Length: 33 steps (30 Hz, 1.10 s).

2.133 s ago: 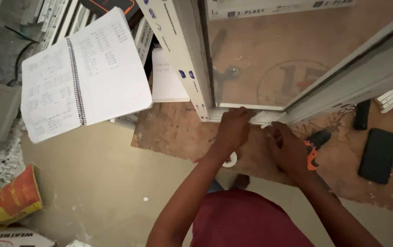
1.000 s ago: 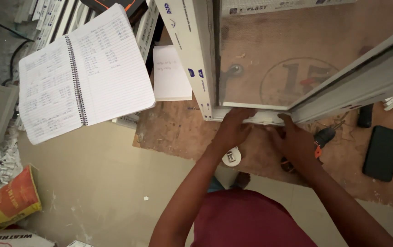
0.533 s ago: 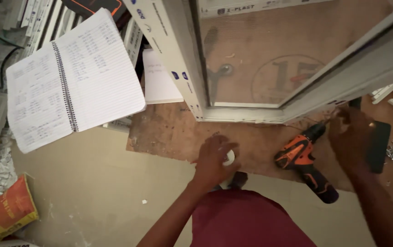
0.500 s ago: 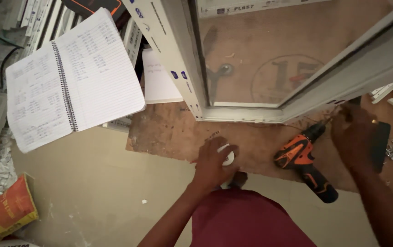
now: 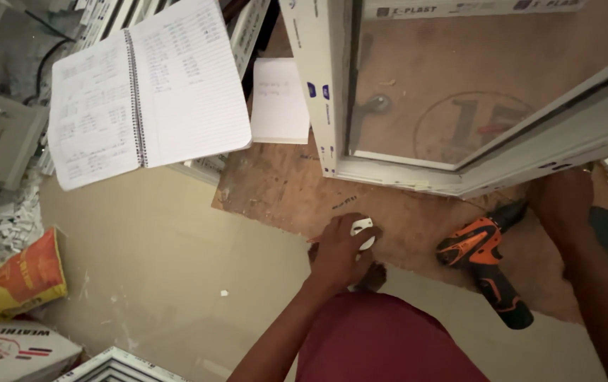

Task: Measure and attach components to a window frame using a power drill and screws.

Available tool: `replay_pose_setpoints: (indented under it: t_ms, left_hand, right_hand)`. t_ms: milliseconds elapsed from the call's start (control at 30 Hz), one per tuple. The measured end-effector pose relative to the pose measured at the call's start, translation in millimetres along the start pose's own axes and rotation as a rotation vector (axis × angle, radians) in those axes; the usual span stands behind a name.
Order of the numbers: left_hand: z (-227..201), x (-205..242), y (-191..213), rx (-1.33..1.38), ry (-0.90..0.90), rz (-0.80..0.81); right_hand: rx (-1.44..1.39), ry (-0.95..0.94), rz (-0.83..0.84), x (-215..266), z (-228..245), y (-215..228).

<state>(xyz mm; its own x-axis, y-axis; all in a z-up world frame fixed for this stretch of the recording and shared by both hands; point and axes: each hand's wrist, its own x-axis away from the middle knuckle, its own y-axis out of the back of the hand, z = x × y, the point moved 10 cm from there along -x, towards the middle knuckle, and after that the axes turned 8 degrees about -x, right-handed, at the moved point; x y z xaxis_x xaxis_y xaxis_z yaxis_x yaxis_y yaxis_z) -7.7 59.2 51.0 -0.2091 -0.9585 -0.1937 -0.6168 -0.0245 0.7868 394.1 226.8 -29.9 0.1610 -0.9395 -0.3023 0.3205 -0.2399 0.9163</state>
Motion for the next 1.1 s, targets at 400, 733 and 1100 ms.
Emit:
replay_pose_setpoints:
  t_ms: [400,733,1100]
  left_hand:
    - [89.9,3.5,-57.0,0.970,0.666,-0.112]
    - [71.1,-17.9,-24.9,0.652,0.414,-0.109]
    - [9.4,-33.5,0.6,-0.003,-0.051,-0.109]
  right_hand:
    - [-0.146,-0.120,-0.038,19.9,-11.6,18.2]
    - [-0.360,-0.330,-0.069,28.2,-4.4,38.5]
    - [-0.365,-0.240,-0.155,-11.8,-53.4,12.1]
